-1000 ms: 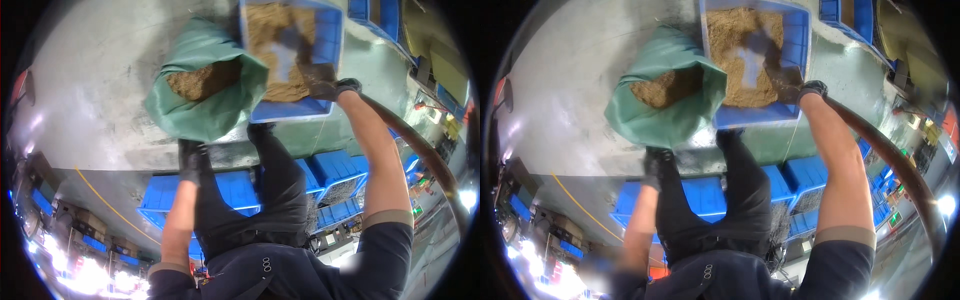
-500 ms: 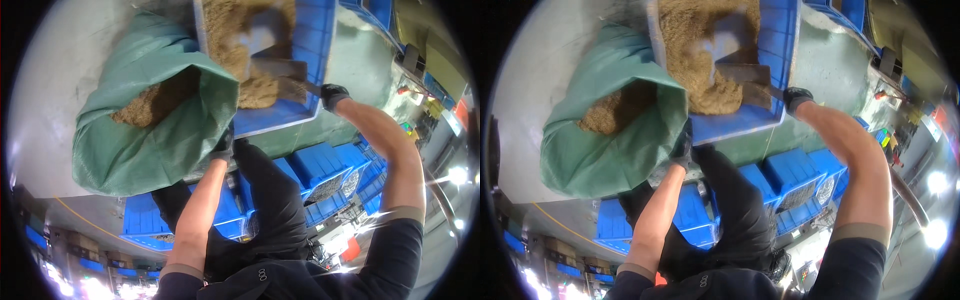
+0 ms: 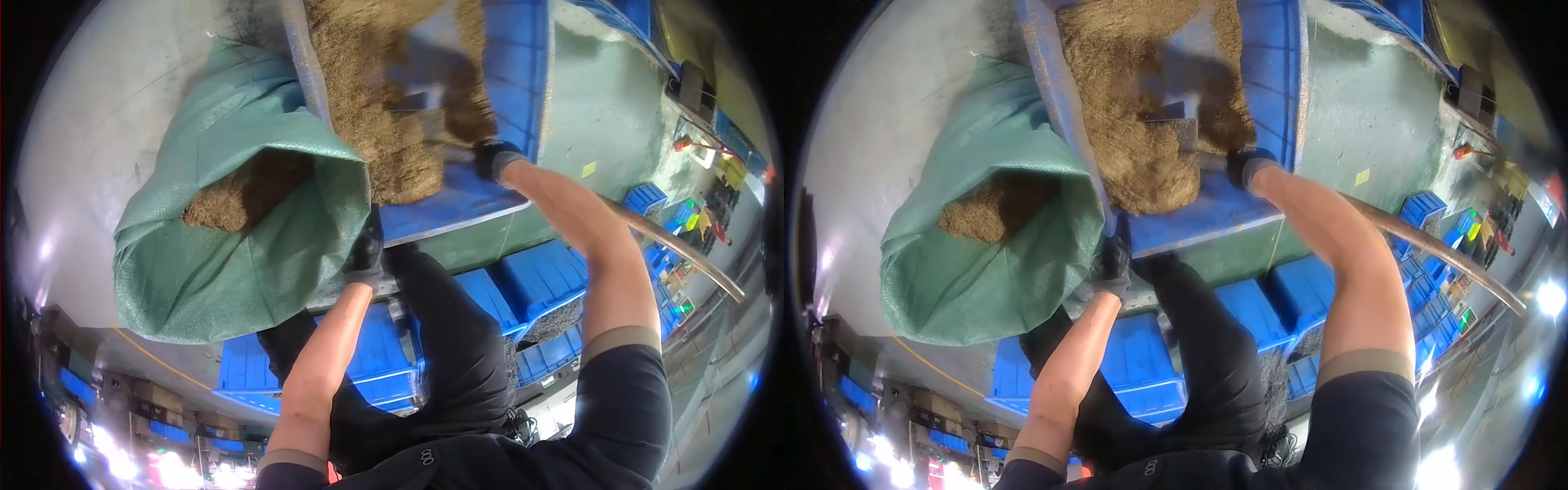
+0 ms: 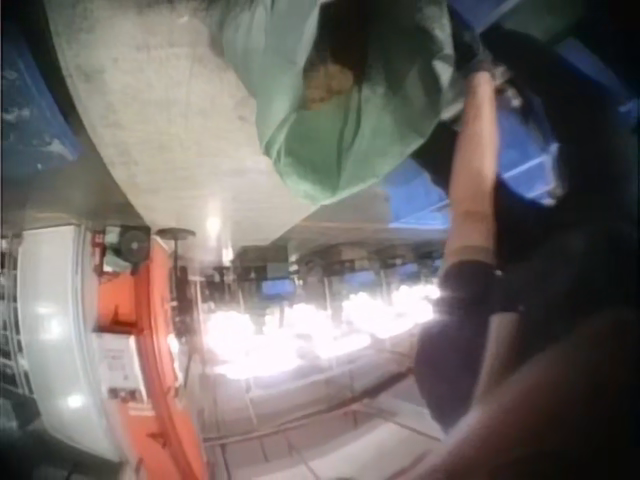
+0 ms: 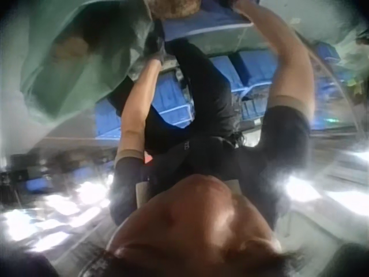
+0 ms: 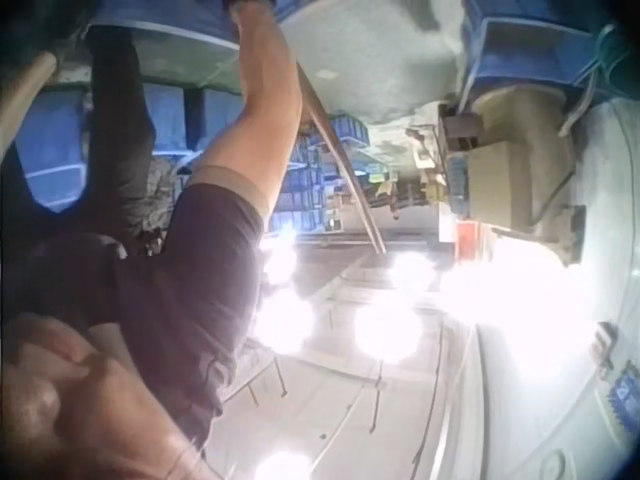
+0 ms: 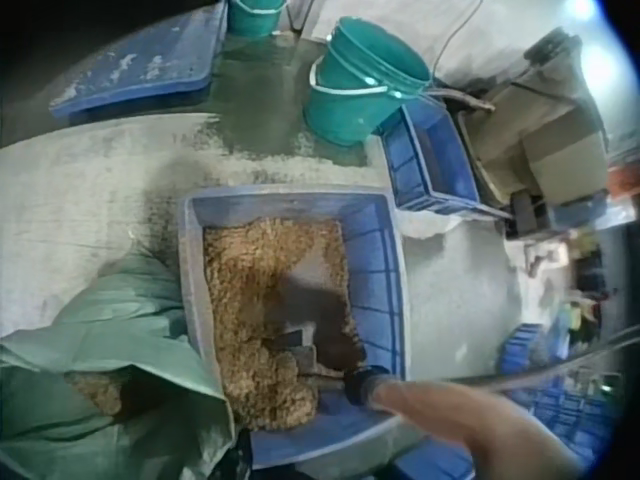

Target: Shoveling industrial material into a bag and then loading it into a processing machine.

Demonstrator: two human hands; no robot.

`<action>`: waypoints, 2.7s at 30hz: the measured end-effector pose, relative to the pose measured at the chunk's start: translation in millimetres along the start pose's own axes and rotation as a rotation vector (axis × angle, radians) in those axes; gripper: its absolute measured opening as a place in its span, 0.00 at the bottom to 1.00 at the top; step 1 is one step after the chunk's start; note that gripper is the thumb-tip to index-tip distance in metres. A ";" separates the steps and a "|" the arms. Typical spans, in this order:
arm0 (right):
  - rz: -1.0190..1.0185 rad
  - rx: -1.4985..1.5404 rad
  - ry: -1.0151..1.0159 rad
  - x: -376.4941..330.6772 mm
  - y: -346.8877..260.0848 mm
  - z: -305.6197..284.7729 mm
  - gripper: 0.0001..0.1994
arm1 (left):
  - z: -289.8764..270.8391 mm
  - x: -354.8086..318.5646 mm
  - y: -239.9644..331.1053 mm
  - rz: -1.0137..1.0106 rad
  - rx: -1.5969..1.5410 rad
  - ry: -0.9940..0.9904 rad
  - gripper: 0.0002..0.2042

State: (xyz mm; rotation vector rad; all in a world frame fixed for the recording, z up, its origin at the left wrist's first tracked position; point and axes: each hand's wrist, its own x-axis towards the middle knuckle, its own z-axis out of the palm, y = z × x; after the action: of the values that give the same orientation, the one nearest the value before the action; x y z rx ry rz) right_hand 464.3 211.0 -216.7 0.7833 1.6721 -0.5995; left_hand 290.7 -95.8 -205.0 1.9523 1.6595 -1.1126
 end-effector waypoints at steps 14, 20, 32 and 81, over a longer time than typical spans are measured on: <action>0.041 0.081 0.155 -12.2 9.7 3.0 0.18 | 13.7 16.7 5.3 -0.257 -1.144 -0.224 0.22; 0.017 0.166 0.074 -27.0 39.6 3.0 0.18 | 13.6 15.6 4.2 -0.294 -1.295 0.506 0.24; -0.091 0.673 0.251 -29.9 34.0 1.8 0.14 | -15.1 -40.8 -54.8 -0.459 -2.029 -0.047 0.31; 0.207 0.646 -0.404 -376.5 -230.4 -104.4 0.06 | -9.8 -215.1 -288.7 -0.288 -1.364 0.409 0.18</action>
State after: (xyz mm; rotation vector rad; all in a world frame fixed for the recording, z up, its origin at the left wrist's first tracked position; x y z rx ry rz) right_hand 275.7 68.8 170.5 1.1834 1.0074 -1.0915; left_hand 20.6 -159.3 24.7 1.0199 2.0387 0.4496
